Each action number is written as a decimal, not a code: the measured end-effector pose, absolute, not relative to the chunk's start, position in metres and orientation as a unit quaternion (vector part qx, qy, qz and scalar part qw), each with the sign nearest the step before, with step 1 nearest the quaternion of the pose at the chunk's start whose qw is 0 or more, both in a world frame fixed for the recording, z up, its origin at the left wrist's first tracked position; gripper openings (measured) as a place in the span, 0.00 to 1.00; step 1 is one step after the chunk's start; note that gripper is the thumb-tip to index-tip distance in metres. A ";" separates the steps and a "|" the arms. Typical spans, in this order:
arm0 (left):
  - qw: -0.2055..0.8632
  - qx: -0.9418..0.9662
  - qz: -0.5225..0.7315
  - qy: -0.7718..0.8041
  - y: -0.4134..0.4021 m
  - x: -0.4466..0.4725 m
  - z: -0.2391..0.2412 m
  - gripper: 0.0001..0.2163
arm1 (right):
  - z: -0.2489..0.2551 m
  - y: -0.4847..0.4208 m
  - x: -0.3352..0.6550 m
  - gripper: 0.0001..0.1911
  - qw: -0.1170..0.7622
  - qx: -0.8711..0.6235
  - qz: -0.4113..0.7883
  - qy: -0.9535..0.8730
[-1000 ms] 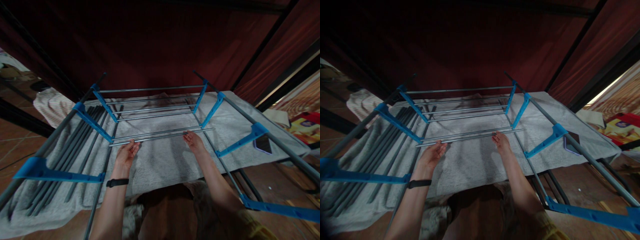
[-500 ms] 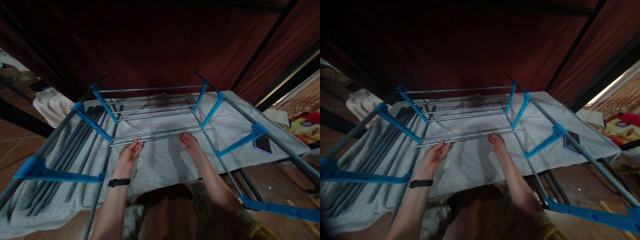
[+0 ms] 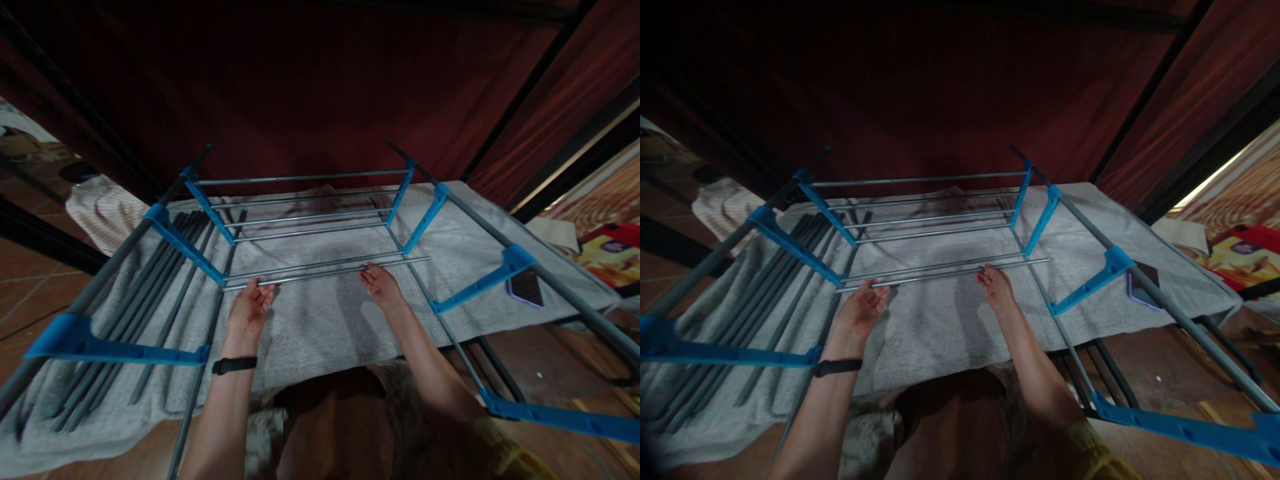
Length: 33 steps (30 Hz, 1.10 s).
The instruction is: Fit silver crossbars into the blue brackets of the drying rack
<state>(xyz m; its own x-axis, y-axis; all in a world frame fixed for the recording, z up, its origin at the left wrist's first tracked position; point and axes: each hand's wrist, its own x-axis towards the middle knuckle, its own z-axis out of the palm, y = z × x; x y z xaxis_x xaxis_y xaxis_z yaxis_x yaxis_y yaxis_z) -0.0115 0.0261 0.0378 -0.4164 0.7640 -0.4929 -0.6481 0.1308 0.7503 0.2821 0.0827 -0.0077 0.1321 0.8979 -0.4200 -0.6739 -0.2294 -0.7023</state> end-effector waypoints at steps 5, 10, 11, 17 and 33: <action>0.491 0.029 0.695 0.524 0.027 -0.019 0.039 0.13 | -0.009 0.082 0.284 0.06 0.612 -0.439 0.645 -0.126; 0.465 0.019 0.705 0.535 0.027 -0.023 0.036 0.14 | -0.011 0.082 0.283 0.05 0.614 -0.430 0.648 -0.137; 0.464 0.019 0.708 0.532 0.027 -0.024 0.036 0.15 | -0.011 0.082 0.283 0.05 0.613 -0.431 0.648 -0.137; 0.442 0.004 0.728 0.524 0.026 -0.031 0.037 0.16 | -0.007 0.082 0.284 0.06 0.613 -0.437 0.646 -0.125; 0.435 0.036 0.731 0.524 0.026 -0.029 0.038 0.14 | -0.007 0.081 0.283 0.06 0.605 -0.440 0.650 -0.134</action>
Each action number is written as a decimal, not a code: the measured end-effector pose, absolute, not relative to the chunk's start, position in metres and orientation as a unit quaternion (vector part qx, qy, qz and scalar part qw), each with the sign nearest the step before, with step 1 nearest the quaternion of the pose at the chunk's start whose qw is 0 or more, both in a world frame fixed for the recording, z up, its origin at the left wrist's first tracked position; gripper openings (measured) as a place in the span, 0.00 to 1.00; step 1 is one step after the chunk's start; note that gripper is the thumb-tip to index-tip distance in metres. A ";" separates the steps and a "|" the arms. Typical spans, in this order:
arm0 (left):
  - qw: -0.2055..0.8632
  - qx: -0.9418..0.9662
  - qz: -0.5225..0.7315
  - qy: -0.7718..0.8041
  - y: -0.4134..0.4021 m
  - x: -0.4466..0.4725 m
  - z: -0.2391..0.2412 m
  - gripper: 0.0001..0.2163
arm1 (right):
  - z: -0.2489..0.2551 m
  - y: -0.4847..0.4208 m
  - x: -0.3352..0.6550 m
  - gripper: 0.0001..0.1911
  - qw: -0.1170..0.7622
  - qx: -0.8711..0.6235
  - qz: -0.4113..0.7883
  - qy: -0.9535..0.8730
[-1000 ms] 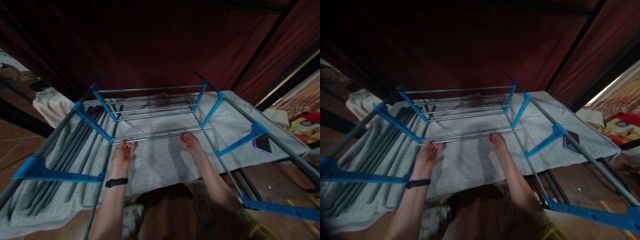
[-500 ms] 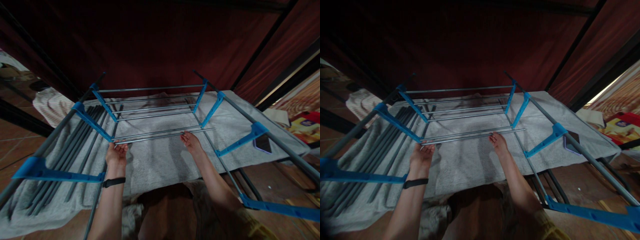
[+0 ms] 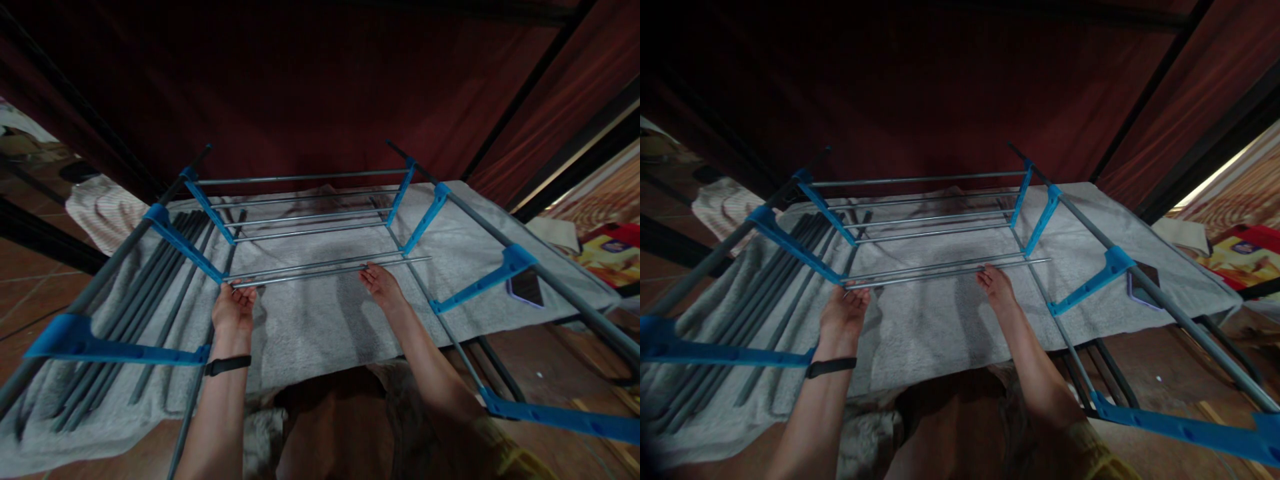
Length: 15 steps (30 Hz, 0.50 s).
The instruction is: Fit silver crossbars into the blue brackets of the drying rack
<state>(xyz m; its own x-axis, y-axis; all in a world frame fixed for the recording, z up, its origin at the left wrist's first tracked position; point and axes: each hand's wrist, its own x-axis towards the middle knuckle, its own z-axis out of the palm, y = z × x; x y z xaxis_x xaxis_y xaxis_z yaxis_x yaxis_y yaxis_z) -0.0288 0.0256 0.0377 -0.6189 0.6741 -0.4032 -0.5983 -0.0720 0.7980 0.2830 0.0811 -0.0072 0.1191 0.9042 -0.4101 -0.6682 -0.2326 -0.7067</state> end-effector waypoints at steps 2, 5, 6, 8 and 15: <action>0.439 0.035 0.728 0.525 0.026 -0.028 0.038 0.14 | -0.007 0.080 0.282 0.05 0.601 -0.436 0.655 -0.140; 0.451 0.029 0.720 0.527 0.026 -0.026 0.037 0.15 | -0.008 0.079 0.278 0.05 0.594 -0.437 0.660 -0.144; 0.453 0.028 0.719 0.526 0.026 -0.025 0.037 0.15 | -0.008 0.079 0.277 0.05 0.592 -0.439 0.660 -0.143; 0.456 0.029 0.720 0.522 0.026 -0.023 0.037 0.15 | -0.009 0.078 0.274 0.05 0.590 -0.440 0.662 -0.139; 0.470 0.056 0.708 0.524 0.026 -0.014 0.035 0.10 | -0.011 0.077 0.268 0.04 0.584 -0.439 0.667 -0.144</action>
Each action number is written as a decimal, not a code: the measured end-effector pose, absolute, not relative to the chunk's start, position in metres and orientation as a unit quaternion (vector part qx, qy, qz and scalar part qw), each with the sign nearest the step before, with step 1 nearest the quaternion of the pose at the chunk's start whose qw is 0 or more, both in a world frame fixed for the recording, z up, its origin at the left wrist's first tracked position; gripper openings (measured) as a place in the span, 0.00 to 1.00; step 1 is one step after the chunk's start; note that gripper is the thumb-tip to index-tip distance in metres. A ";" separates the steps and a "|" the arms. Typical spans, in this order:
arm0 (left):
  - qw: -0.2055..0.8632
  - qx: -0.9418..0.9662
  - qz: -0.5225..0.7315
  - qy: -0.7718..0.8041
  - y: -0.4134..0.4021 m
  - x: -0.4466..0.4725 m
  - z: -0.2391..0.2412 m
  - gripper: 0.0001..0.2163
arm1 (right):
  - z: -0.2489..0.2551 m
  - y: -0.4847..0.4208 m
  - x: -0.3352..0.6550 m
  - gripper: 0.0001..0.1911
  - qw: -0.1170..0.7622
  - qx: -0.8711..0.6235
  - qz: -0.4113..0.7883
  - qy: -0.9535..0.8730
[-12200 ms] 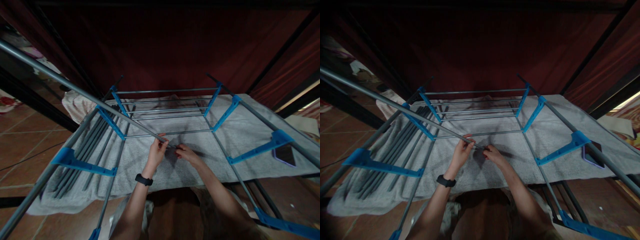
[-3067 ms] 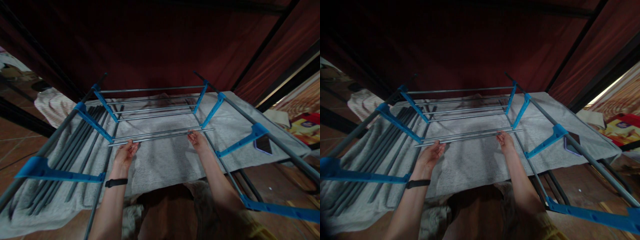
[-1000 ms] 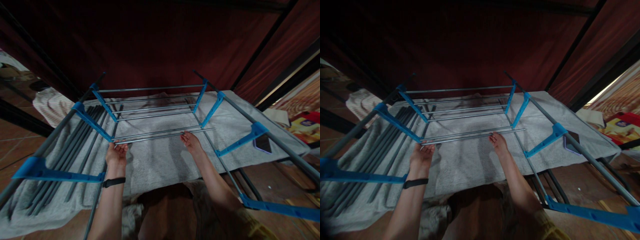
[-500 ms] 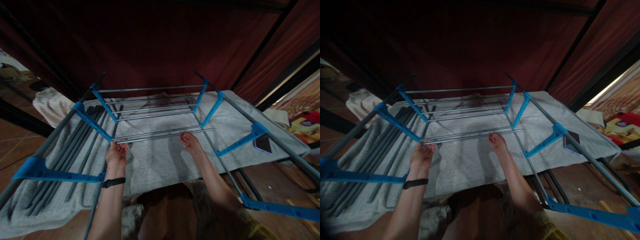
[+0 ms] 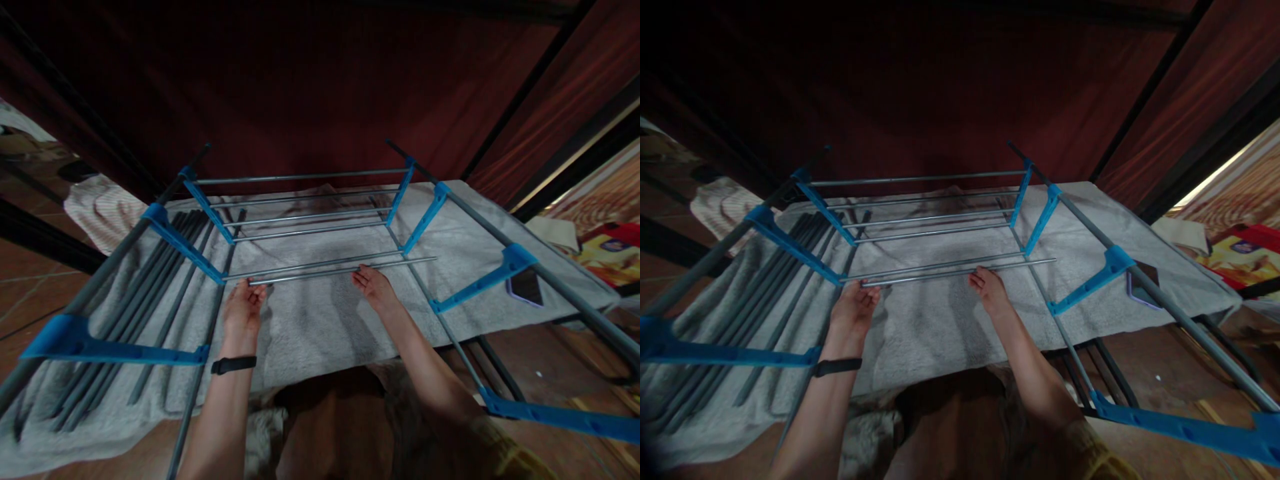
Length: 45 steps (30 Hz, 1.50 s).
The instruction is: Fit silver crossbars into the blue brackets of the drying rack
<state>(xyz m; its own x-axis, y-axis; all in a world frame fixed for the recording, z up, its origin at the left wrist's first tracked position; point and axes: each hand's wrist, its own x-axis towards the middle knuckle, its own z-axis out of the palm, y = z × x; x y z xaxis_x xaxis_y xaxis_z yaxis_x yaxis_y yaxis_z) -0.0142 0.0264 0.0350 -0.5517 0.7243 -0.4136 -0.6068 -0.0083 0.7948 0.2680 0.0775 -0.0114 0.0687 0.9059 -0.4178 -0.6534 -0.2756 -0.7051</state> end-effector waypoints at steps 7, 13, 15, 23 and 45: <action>0.516 0.061 0.679 0.519 0.025 -0.010 0.032 0.06 | -0.011 0.076 0.267 0.05 0.586 -0.432 0.669 -0.147; 0.552 0.071 0.653 0.513 0.024 0.008 0.030 0.05 | -0.011 0.072 0.260 0.05 0.580 -0.423 0.680 -0.148; 0.562 0.085 0.643 0.513 0.024 0.015 0.030 0.05 | -0.010 0.071 0.256 0.06 0.575 -0.423 0.685 -0.144; 0.593 0.121 0.613 0.507 0.023 0.033 0.024 0.09 | -0.006 0.063 0.242 0.07 0.544 -0.420 0.717 -0.119; 0.657 0.185 0.570 0.457 0.022 0.065 0.012 0.10 | 0.005 0.048 0.221 0.06 0.473 -0.368 0.788 -0.140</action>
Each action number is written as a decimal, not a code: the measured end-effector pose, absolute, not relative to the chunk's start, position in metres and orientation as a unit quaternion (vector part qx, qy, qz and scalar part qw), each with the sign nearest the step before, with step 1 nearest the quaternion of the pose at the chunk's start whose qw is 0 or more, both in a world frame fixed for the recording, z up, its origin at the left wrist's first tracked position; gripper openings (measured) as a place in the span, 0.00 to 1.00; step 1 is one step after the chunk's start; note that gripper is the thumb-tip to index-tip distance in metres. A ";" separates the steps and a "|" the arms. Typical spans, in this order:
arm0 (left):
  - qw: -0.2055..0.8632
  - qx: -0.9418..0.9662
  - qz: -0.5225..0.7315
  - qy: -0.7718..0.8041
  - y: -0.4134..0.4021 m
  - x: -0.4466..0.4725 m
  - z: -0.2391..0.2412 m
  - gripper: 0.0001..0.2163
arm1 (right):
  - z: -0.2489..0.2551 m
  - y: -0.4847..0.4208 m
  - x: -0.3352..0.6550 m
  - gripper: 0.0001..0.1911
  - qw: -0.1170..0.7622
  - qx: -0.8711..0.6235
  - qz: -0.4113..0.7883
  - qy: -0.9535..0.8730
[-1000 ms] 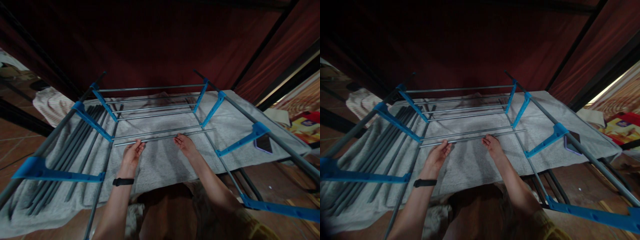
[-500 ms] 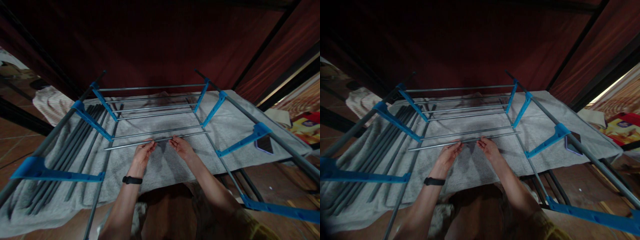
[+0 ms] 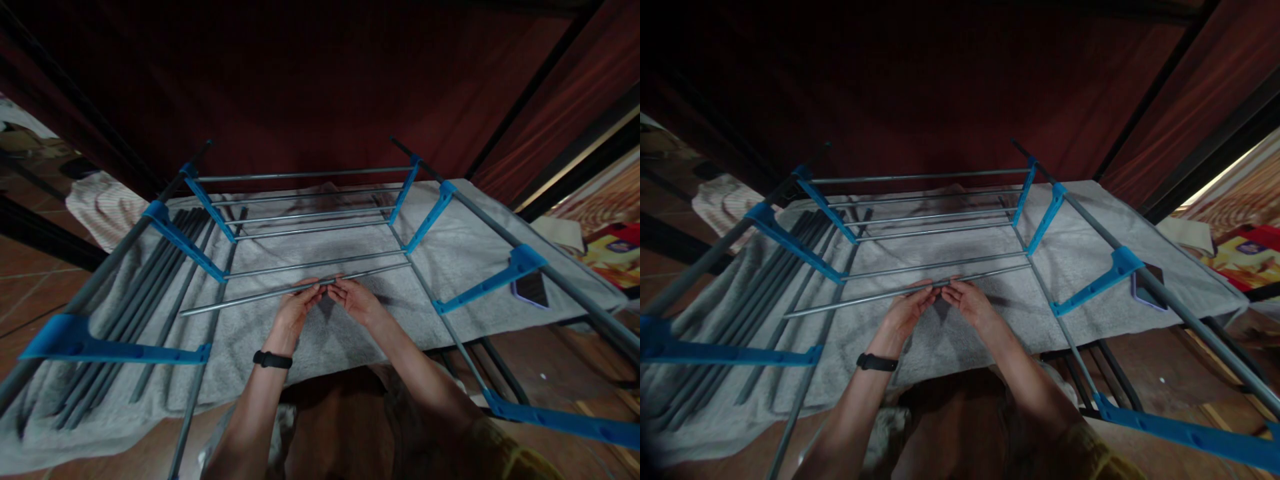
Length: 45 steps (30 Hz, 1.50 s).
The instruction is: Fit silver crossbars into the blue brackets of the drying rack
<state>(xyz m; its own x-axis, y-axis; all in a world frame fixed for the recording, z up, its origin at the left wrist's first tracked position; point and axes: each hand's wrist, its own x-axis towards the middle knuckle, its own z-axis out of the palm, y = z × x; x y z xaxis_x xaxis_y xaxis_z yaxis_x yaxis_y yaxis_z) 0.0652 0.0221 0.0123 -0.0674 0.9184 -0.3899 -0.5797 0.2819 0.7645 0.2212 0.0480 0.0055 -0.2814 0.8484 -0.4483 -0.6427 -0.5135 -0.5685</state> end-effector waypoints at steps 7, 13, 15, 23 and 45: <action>0.668 0.201 0.565 0.441 0.021 0.064 0.013 0.12 | 0.003 0.049 0.224 0.04 0.457 -0.363 0.797 -0.158; 0.659 0.190 0.567 0.456 0.022 0.062 0.015 0.11 | 0.004 0.049 0.224 0.05 0.449 -0.364 0.803 -0.144; 0.653 0.179 0.569 0.466 0.022 0.060 0.015 0.10 | 0.004 0.050 0.225 0.05 0.449 -0.366 0.803 -0.138; 0.630 0.160 0.589 0.480 0.025 0.054 0.018 0.10 | 0.004 0.054 0.229 0.06 0.468 -0.391 0.783 -0.124; 0.556 0.058 0.657 0.506 0.031 0.014 0.027 0.04 | 0.005 0.070 0.254 0.08 0.524 -0.444 0.722 -0.083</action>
